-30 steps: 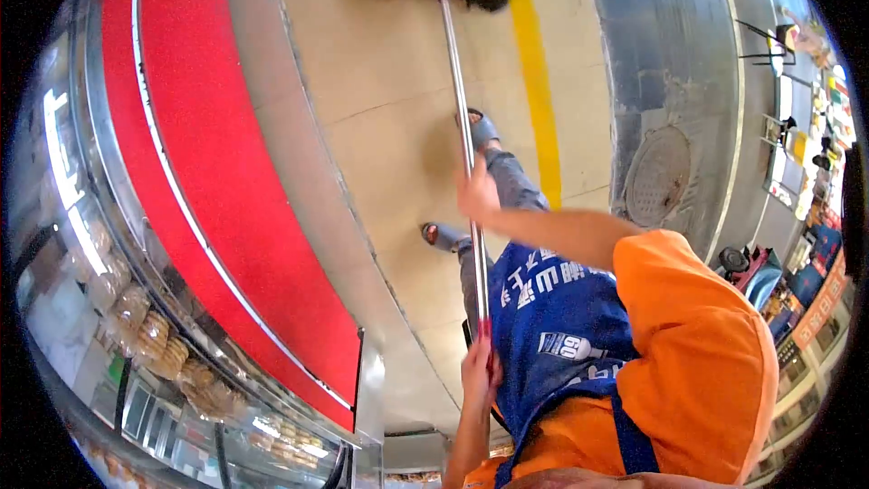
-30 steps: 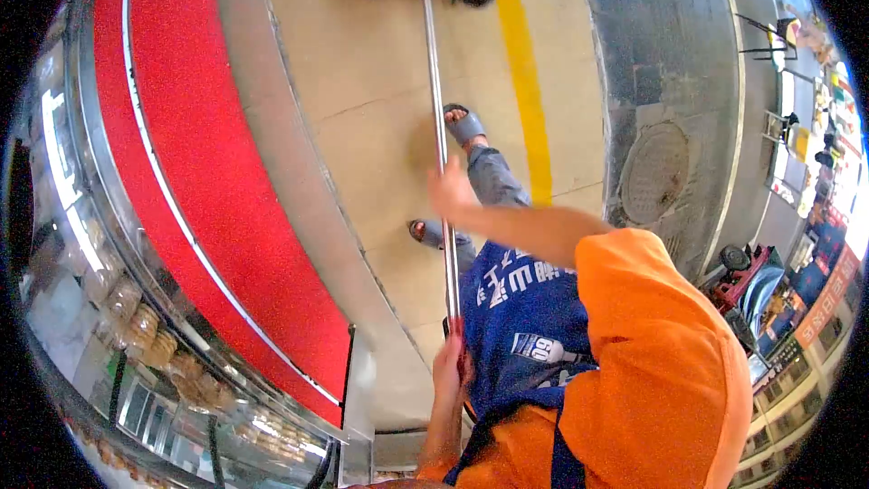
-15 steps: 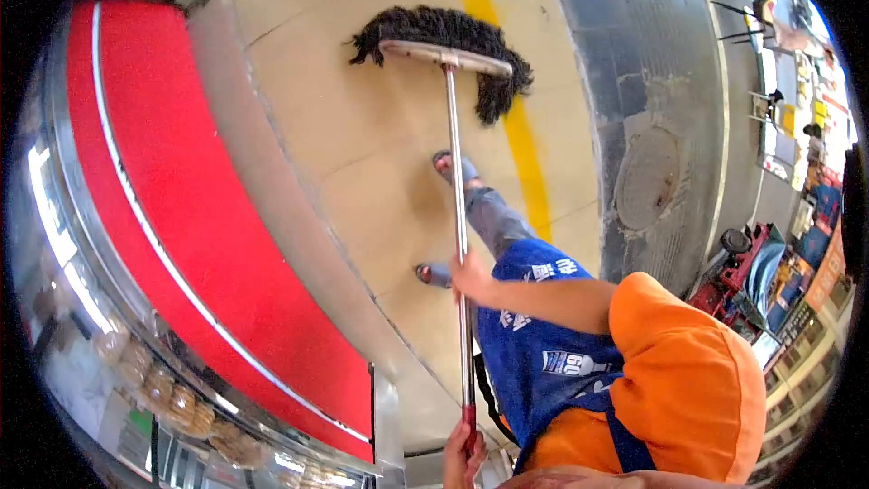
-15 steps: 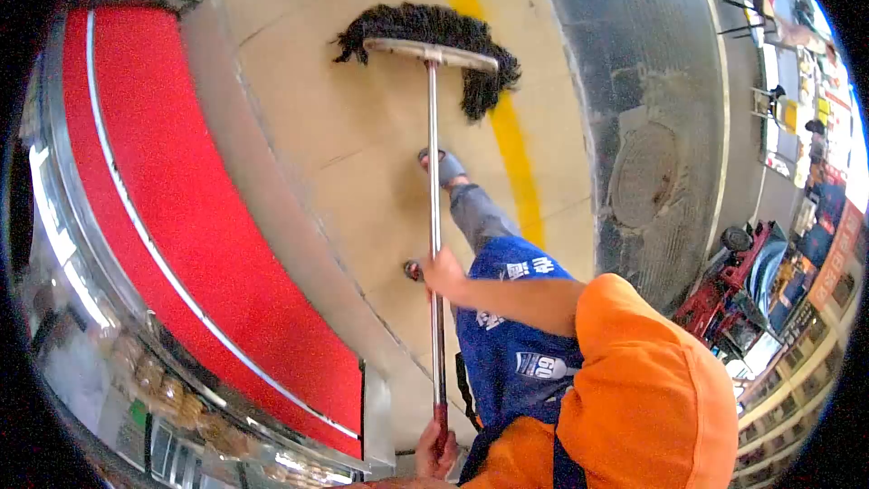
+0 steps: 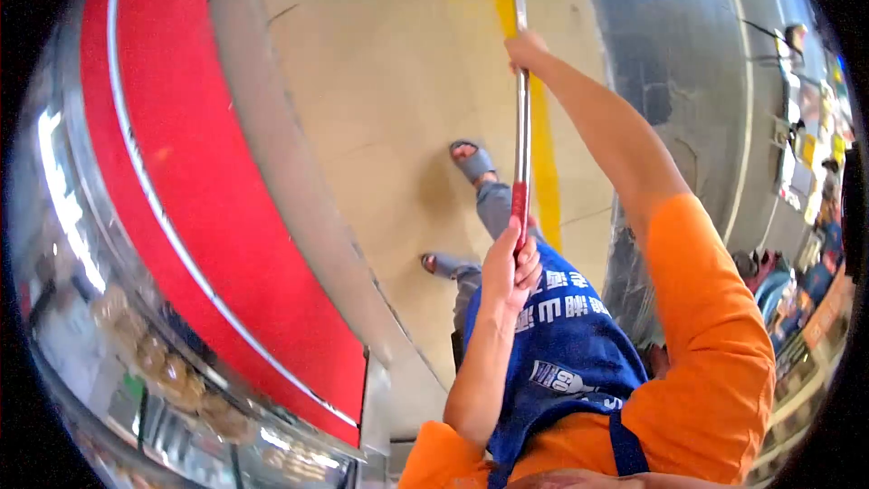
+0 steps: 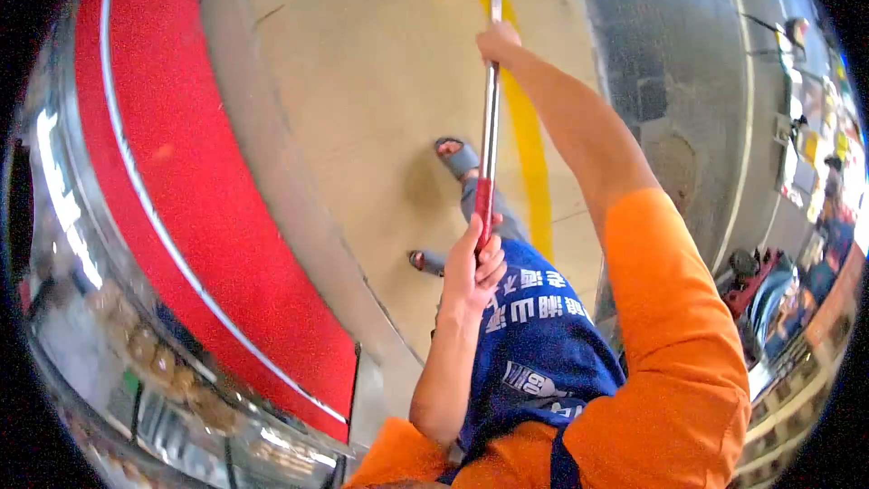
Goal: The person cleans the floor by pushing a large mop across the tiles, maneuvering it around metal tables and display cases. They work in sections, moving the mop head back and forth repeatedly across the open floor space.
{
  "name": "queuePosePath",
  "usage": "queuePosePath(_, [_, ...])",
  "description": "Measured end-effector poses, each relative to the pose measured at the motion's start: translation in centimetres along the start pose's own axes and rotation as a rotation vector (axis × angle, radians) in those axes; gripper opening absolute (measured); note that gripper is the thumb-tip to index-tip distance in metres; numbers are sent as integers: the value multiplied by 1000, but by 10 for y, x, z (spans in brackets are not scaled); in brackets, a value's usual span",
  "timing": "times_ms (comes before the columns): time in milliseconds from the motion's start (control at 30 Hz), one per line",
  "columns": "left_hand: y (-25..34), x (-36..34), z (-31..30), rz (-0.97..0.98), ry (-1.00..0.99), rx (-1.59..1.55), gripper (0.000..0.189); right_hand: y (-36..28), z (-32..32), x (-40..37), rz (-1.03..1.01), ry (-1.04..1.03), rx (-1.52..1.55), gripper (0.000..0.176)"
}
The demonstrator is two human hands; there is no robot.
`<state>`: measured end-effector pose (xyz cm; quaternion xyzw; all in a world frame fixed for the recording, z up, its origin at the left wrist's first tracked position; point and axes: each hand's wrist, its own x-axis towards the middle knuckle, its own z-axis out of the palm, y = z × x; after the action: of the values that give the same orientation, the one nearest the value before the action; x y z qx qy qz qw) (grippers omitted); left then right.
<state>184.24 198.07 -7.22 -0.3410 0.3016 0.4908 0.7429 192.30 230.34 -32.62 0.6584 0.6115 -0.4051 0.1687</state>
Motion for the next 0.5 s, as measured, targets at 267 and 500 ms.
queuePosePath(267, [-89, -248, -192, 1, 286, 32, 50, -20, 164, -282, 35, -454, 55, 83])
queuePosePath(500, [-243, -443, -231, -8, 699, -457, 44, 6, 293, -498, -117, -771, 291, 56])
